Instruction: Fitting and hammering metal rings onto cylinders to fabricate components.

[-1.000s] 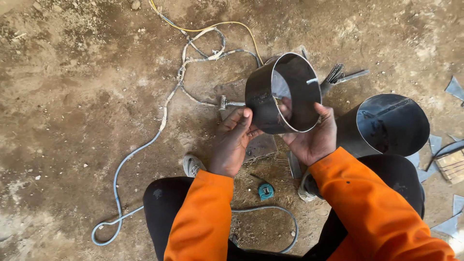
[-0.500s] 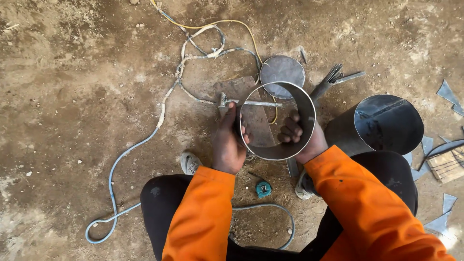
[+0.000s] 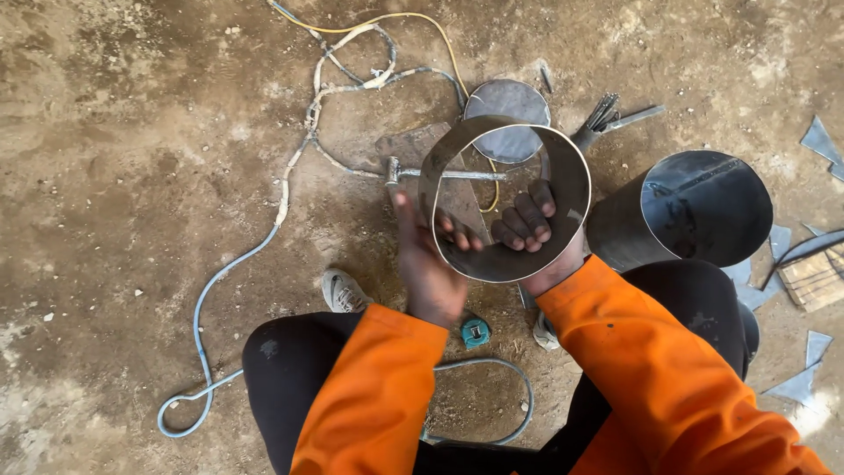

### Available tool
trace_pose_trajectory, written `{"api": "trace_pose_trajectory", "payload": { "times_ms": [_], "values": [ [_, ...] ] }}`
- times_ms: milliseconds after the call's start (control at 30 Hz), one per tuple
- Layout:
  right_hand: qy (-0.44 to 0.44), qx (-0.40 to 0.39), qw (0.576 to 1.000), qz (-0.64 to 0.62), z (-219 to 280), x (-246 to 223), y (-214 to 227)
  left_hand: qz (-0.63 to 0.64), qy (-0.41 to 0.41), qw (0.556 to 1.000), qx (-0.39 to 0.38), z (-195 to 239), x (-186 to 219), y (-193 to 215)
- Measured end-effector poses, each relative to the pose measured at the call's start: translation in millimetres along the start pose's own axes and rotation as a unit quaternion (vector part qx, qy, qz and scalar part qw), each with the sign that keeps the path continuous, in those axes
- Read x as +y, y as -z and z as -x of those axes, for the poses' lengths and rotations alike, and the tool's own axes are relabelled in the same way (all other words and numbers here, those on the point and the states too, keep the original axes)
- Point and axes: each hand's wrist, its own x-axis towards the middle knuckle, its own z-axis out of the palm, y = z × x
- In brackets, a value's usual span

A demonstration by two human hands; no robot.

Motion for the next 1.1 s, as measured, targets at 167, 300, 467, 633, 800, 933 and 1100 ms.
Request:
{"api": "trace_pose_trajectory", "payload": {
  "times_ms": [167,300,467,633,800,933,1100],
  "values": [
    [0.002,-0.105,0.994,-0.031,8,26,48,0.074,0.005,0.996,-0.057,-10,-19,26],
    [0.014,-0.057,0.998,-0.01,3,31,25,0.066,0.013,0.995,-0.072,-18,-3,23],
    [-0.008,0.241,0.967,0.086,-13,2,-55,0.061,0.049,0.995,-0.067,-19,7,22],
    [-0.057,0.17,0.982,0.053,-9,-4,-45,0.035,0.075,0.994,-0.073,-19,13,24],
    [-0.049,0.159,0.985,0.042,-8,-2,-48,0.031,0.077,0.994,-0.065,-18,14,22],
    [-0.01,0.171,0.985,0.022,-7,-2,-41,0.04,0.068,0.996,0.036,-13,-2,12],
    [-0.031,0.262,0.961,0.078,-3,15,-7,0.05,0.064,0.997,-0.015,-27,-24,44]
  ]
}}
